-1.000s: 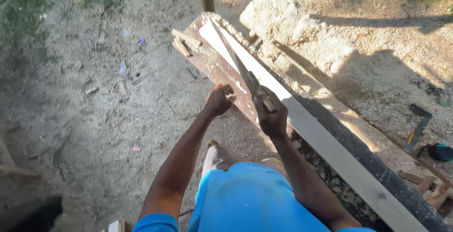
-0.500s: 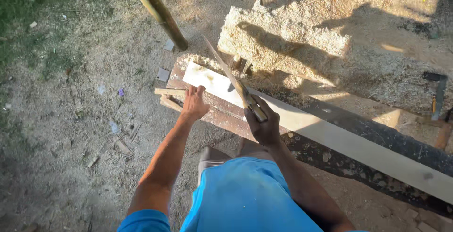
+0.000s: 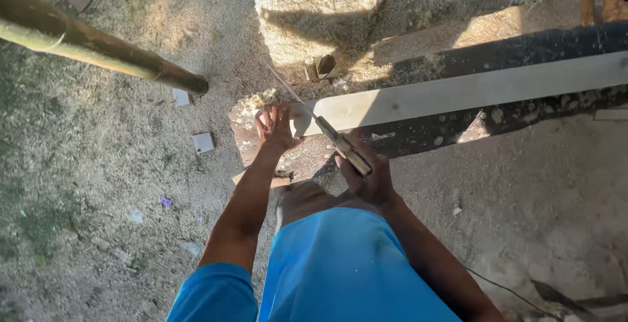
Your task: The person measures a long wooden plank with a tape measure and marks it with a pencil, then saws the plank with a hand saw. They reposition the plank, continue sawing, and later run an electric planer along the wood surface before handling the tape measure again.
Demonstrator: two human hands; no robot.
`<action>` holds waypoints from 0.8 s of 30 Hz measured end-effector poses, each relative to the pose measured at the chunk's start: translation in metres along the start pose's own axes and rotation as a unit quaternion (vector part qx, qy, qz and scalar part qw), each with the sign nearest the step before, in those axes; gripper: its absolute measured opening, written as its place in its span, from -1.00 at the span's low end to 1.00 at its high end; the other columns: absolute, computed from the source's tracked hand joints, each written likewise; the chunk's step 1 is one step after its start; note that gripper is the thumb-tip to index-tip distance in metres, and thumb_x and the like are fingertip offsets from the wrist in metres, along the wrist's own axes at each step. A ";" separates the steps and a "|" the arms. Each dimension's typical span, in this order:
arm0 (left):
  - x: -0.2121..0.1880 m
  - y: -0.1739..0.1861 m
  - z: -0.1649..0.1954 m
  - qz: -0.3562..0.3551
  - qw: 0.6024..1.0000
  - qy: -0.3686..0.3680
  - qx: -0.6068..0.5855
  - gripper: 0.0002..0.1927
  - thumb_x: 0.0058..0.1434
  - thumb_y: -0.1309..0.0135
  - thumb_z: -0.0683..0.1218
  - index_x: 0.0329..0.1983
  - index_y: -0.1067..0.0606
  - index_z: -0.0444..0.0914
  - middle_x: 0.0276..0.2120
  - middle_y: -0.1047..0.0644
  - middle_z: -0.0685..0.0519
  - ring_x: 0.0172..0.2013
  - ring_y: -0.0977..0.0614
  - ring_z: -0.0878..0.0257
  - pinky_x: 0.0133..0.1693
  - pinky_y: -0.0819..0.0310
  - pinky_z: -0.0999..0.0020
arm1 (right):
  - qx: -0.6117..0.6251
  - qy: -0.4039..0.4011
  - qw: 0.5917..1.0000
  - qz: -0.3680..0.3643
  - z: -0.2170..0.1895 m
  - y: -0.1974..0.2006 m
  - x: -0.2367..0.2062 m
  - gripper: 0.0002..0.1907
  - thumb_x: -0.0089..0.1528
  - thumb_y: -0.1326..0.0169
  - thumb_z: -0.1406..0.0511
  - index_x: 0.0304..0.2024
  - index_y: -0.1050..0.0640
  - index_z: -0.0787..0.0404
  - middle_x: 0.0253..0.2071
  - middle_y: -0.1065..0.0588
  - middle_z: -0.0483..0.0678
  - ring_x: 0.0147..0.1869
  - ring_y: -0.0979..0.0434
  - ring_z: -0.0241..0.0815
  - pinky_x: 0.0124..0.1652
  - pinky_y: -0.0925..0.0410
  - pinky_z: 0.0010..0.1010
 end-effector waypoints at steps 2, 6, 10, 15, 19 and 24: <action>0.016 -0.009 -0.003 0.048 0.997 -0.056 0.015 0.30 -0.02 -0.31 0.33 0.57 0.25 -0.04 0.54 0.17 -0.03 0.52 0.22 -0.07 0.40 0.42 -0.39 | -0.006 -0.005 0.998 0.070 -0.008 -0.029 -0.022 -0.55 0.29 -0.15 0.39 0.25 -0.49 0.30 -0.13 -0.66 0.05 -0.10 -0.67 -0.30 -0.18 -0.53 -0.44; 0.031 -0.008 -0.013 0.222 0.955 -0.180 0.077 0.22 -0.05 -0.40 0.12 0.54 0.07 -0.26 0.44 -0.04 -0.16 0.42 -0.09 -0.14 0.33 0.06 -0.44 | -0.040 -0.088 0.988 0.120 -0.012 -0.069 -0.065 -0.54 0.29 -0.14 0.38 0.25 -0.48 0.28 -0.15 -0.66 0.04 -0.18 -0.67 -0.28 -0.24 -0.52 -0.46; 0.024 -0.030 -0.017 0.220 0.940 -0.238 0.103 0.21 -0.24 -0.47 -0.12 0.46 -0.08 -0.40 0.31 -0.21 -0.22 0.28 -0.33 -0.17 0.21 -0.30 -0.31 | -0.045 -0.037 0.984 0.170 -0.023 -0.075 -0.108 -0.56 0.33 -0.12 0.41 0.27 -0.46 0.33 -0.03 -0.63 0.07 -0.04 -0.68 -0.24 -0.11 -0.55 -0.45; -0.015 -0.064 -0.028 0.200 0.928 -0.253 0.186 0.11 -0.26 -0.45 -0.28 0.40 -0.16 -0.37 0.18 -0.28 -0.18 0.18 -0.41 -0.08 0.14 -0.50 -0.03 | -0.047 -0.038 0.977 0.205 -0.031 -0.086 -0.159 -0.56 0.34 -0.10 0.41 0.28 -0.44 0.36 -0.02 -0.62 0.09 -0.07 -0.65 -0.23 -0.13 -0.52 -0.43; -0.049 -0.080 -0.047 0.311 0.888 -0.255 0.224 -0.04 -0.10 -0.46 -0.28 0.34 -0.19 -0.32 0.21 -0.30 -0.09 0.21 -0.40 0.03 0.16 -0.50 0.13 | -0.014 -0.036 0.981 0.192 -0.032 -0.097 -0.194 -0.56 0.34 -0.10 0.38 0.27 -0.44 0.34 -0.06 -0.63 0.06 -0.13 -0.65 -0.30 -0.20 -0.52 -0.49; -0.077 -0.104 -0.100 0.118 0.970 -0.186 0.104 0.23 -0.28 -0.57 0.12 0.36 -0.13 -0.36 0.26 -0.22 -0.26 0.30 -0.25 -0.29 0.23 -0.24 -0.18 | -0.021 -0.025 0.985 0.168 -0.018 -0.115 -0.241 -0.57 0.35 -0.12 0.38 0.27 -0.45 0.33 -0.07 -0.65 0.06 -0.11 -0.67 -0.30 -0.18 -0.53 -0.48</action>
Point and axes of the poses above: each hand's wrist, its own x-axis towards the middle knuckle, its own y-axis out of the back of the hand, z = x × y, the point moved 5 cm from there along x, towards the middle knuckle
